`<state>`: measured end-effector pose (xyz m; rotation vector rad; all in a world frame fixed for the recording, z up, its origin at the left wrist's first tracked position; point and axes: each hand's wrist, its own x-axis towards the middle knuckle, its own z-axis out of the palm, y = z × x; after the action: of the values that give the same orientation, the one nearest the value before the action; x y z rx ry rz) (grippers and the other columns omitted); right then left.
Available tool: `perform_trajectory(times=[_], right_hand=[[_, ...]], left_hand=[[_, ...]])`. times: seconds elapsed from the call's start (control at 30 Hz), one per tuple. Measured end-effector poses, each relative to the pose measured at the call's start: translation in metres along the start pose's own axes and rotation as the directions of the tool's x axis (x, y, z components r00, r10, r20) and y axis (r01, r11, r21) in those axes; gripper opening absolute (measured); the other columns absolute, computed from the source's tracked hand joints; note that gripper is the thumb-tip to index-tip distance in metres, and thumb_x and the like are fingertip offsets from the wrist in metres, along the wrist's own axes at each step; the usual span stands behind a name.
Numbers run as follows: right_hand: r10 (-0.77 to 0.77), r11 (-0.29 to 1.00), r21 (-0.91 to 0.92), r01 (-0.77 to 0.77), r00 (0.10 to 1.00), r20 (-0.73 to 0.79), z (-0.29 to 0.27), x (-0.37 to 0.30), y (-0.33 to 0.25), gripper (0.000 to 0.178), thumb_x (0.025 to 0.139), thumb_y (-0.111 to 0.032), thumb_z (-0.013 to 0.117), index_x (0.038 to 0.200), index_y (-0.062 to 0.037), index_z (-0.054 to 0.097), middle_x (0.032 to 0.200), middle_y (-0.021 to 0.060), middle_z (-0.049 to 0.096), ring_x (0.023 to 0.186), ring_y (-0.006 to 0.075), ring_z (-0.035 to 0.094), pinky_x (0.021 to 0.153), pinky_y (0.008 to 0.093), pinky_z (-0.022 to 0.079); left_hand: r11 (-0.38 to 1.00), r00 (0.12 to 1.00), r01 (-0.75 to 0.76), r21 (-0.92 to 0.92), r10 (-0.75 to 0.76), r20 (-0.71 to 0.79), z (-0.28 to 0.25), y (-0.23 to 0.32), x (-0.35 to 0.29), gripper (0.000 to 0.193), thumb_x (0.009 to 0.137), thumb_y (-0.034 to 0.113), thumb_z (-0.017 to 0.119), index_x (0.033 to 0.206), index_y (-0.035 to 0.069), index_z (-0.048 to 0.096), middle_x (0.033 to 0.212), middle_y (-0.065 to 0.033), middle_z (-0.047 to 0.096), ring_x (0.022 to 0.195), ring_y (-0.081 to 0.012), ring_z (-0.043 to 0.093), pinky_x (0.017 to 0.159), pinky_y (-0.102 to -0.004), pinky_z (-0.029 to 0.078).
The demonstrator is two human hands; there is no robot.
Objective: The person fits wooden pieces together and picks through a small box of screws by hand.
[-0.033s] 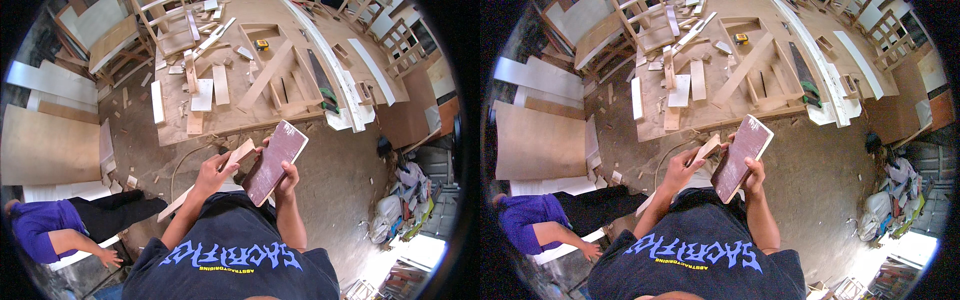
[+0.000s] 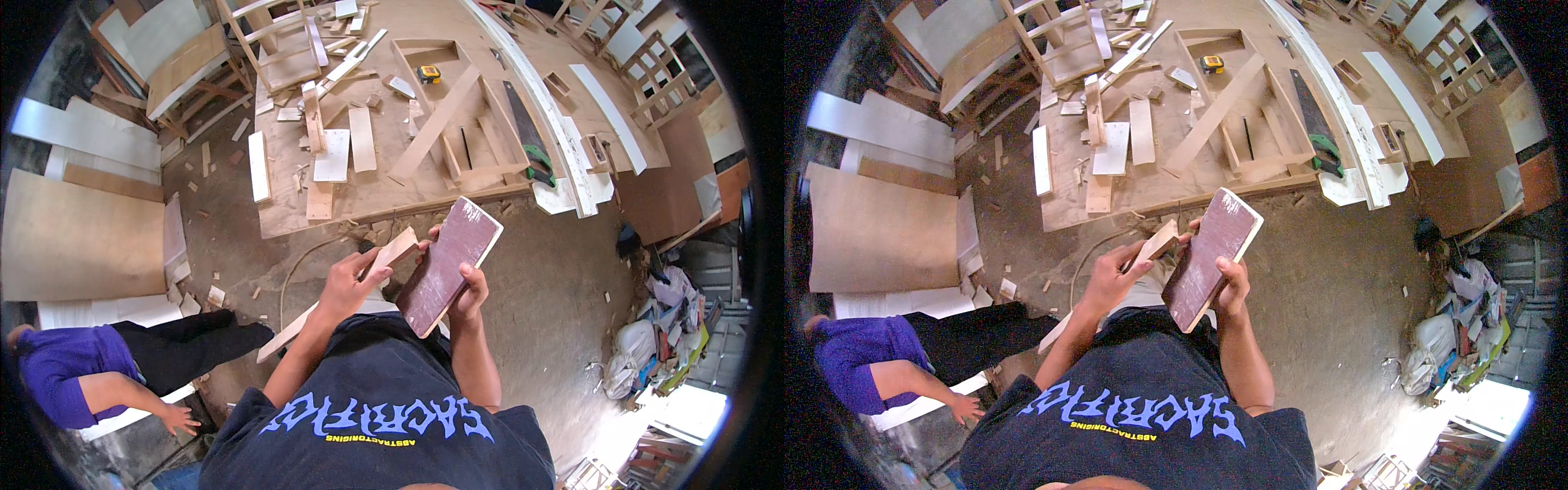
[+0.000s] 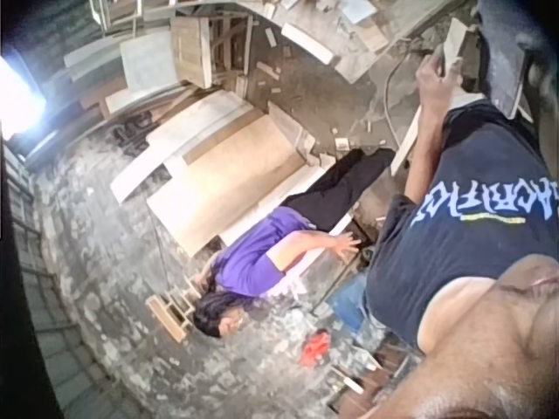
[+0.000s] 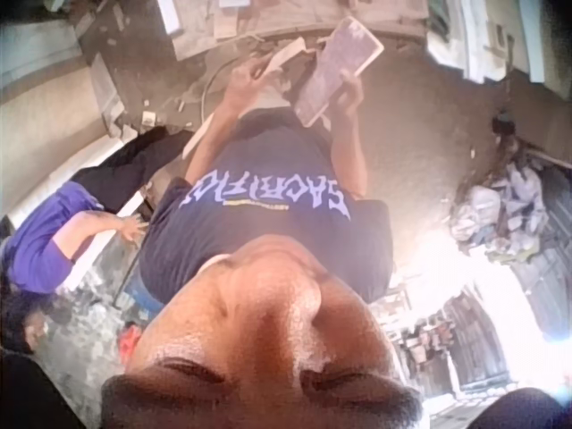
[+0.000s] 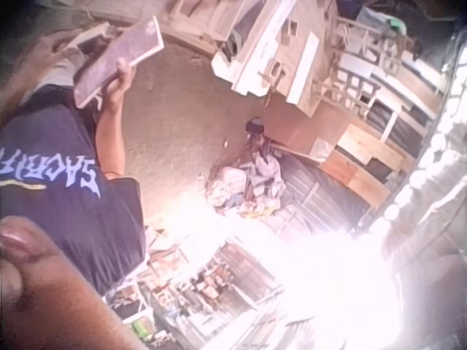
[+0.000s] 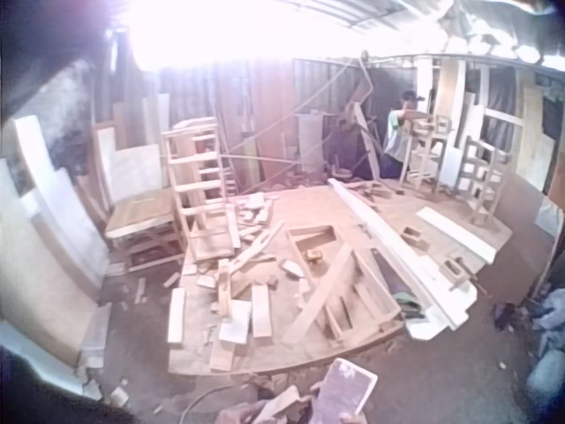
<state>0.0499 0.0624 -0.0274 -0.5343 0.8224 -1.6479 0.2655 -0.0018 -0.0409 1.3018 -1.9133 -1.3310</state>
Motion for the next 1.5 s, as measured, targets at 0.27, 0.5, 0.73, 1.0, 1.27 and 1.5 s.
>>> perform_trajectory(times=[0.27, 0.5, 0.73, 1.0, 1.27, 1.5], right_hand=[[-0.018, 0.997, 0.071, 0.017, 1.0, 0.01, 0.001, 0.009, 0.014, 0.083, 0.08, -0.042, 0.064, 0.146, 0.0046, 0.046, 0.136, 0.0183, 0.057, 0.119, 0.0298, 0.062, 0.103, 0.0441, 0.05], [0.035, 0.991, 0.124, -0.049, 0.993, 0.112, 0.008, 0.019, 0.014, 0.088, 0.075, -0.047, 0.066, 0.144, 0.0045, 0.047, 0.13, 0.0178, 0.058, 0.113, 0.0288, 0.063, 0.097, 0.0427, 0.051], [-0.15, 0.897, -0.405, 0.179, 0.983, 0.102, 0.015, 0.045, 0.016, 0.085, 0.086, -0.023, 0.075, 0.158, 0.003, 0.039, 0.149, 0.0186, 0.053, 0.128, 0.0282, 0.057, 0.106, 0.0402, 0.046], [-0.459, -0.275, -0.82, 0.502, 0.681, 0.571, 0.035, 0.109, 0.034, 0.062, 0.075, -0.024, 0.088, 0.135, -0.0305, 0.073, 0.151, 0.0176, 0.056, 0.128, 0.0349, 0.06, 0.103, 0.0441, 0.046], [-0.622, -0.235, -0.85, 0.472, 0.598, 0.505, 0.052, 0.18, 0.043, 0.072, 0.073, -0.017, 0.093, 0.14, -0.0293, 0.069, 0.152, 0.0168, 0.054, 0.126, 0.0341, 0.06, 0.102, 0.0446, 0.048], [-0.541, -0.262, -0.952, 0.159, 0.793, 0.281, 0.077, 0.209, 0.065, 0.072, 0.074, -0.014, 0.088, 0.141, -0.0306, 0.068, 0.152, 0.021, 0.052, 0.124, 0.0373, 0.061, 0.103, 0.0455, 0.05]], left_hand=[[1.0, 1.0, 0.017, 0.015, -0.017, 0.007, -0.005, -0.004, 0.007, 0.056, 0.095, 0.041, 0.077, 0.136, 0.003, 0.069, 0.094, -0.0158, 0.069, 0.084, -0.0232, 0.065, 0.076, -0.0357, 0.051], [0.996, 0.999, 0.032, 0.087, -0.033, 0.005, -0.011, -0.007, 0.017, 0.052, 0.098, 0.038, 0.074, 0.136, 0.002, 0.068, 0.099, -0.0177, 0.073, 0.089, -0.0216, 0.068, 0.08, -0.0369, 0.052], [0.992, 0.994, 0.095, -0.087, -0.1, -0.052, -0.031, -0.014, 0.033, 0.051, 0.104, 0.048, 0.064, 0.134, 0.008, 0.071, 0.082, -0.0165, 0.069, 0.075, -0.0215, 0.065, 0.07, -0.037, 0.05], [0.932, 0.966, 0.223, -0.286, -0.172, 0.193, -0.071, -0.028, 0.077, 0.071, 0.109, 0.06, 0.047, 0.077, 0.0, 0.067, 0.057, -0.002, 0.052, 0.056, -0.0107, 0.051, 0.053, -0.0305, 0.039], [0.904, 0.924, 0.311, -0.292, -0.216, 0.316, -0.13, -0.033, 0.123, 0.079, 0.108, 0.064, 0.044, 0.068, 0.0, 0.063, 0.057, -0.0024, 0.054, 0.05, -0.0109, 0.05, 0.048, -0.0307, 0.04], [0.829, 0.885, 0.406, -0.385, -0.251, 0.392, -0.153, -0.049, 0.148, 0.076, 0.109, 0.061, 0.045, 0.067, 0.0, 0.065, 0.057, -0.0046, 0.058, 0.048, -0.0123, 0.055, 0.044, -0.0321, 0.041]])
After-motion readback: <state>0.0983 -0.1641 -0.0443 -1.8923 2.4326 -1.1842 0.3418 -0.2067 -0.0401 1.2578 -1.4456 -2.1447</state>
